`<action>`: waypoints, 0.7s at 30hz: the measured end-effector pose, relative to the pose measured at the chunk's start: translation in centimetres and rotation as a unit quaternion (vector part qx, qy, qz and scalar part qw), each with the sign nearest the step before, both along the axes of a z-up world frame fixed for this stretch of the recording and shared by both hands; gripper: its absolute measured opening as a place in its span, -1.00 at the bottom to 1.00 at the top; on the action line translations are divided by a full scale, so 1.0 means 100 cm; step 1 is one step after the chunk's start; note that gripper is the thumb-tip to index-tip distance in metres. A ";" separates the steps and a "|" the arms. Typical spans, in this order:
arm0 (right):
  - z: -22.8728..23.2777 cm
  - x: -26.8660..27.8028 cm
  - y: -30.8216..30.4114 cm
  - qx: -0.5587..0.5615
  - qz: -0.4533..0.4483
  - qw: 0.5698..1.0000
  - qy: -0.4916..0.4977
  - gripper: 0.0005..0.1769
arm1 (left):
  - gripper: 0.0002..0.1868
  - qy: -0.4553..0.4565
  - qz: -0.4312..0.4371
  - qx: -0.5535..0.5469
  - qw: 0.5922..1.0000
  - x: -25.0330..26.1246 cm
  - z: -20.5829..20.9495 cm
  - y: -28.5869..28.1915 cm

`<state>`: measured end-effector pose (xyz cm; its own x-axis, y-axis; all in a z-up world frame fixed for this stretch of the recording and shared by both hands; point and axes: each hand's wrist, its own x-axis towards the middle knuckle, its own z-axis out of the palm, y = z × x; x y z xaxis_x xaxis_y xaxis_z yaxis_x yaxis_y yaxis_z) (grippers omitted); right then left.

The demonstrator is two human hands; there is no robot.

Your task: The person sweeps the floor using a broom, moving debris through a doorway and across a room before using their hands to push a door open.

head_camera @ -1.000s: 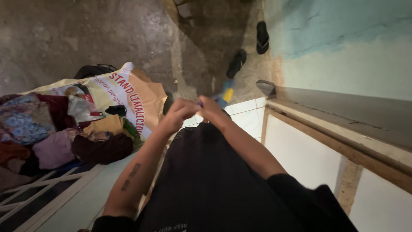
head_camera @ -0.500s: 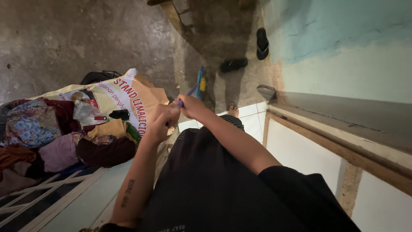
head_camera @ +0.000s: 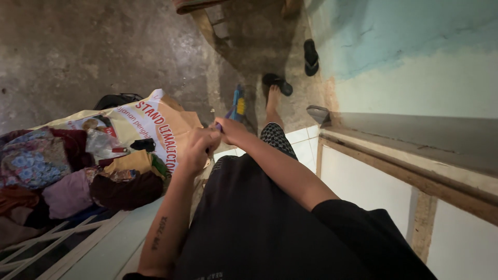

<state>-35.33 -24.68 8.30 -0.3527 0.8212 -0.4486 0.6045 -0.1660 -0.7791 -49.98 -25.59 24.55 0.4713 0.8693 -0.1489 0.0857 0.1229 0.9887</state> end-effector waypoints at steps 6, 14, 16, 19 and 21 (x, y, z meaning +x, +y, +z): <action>-0.001 -0.012 0.002 0.015 0.006 1.000 -0.018 -0.75 | -0.48 -0.048 0.017 0.007 0.999 -0.013 -0.008 0.004; 0.041 0.014 -0.016 0.078 0.059 0.994 -0.042 -0.80 | -0.48 -0.108 0.048 0.032 0.992 -0.003 0.048 -0.020; 0.049 0.036 -0.026 0.086 0.040 0.995 -0.026 -0.81 | -0.47 -0.149 0.024 0.016 0.988 0.009 0.050 -0.022; 0.054 0.076 -0.049 0.084 0.017 0.995 -0.050 -0.75 | -0.44 -0.169 0.008 0.004 0.986 0.026 0.026 -0.029; 0.045 0.103 -0.053 0.046 0.007 0.994 -0.101 -0.74 | -0.45 -0.168 0.000 -0.016 0.986 0.043 -0.011 -0.032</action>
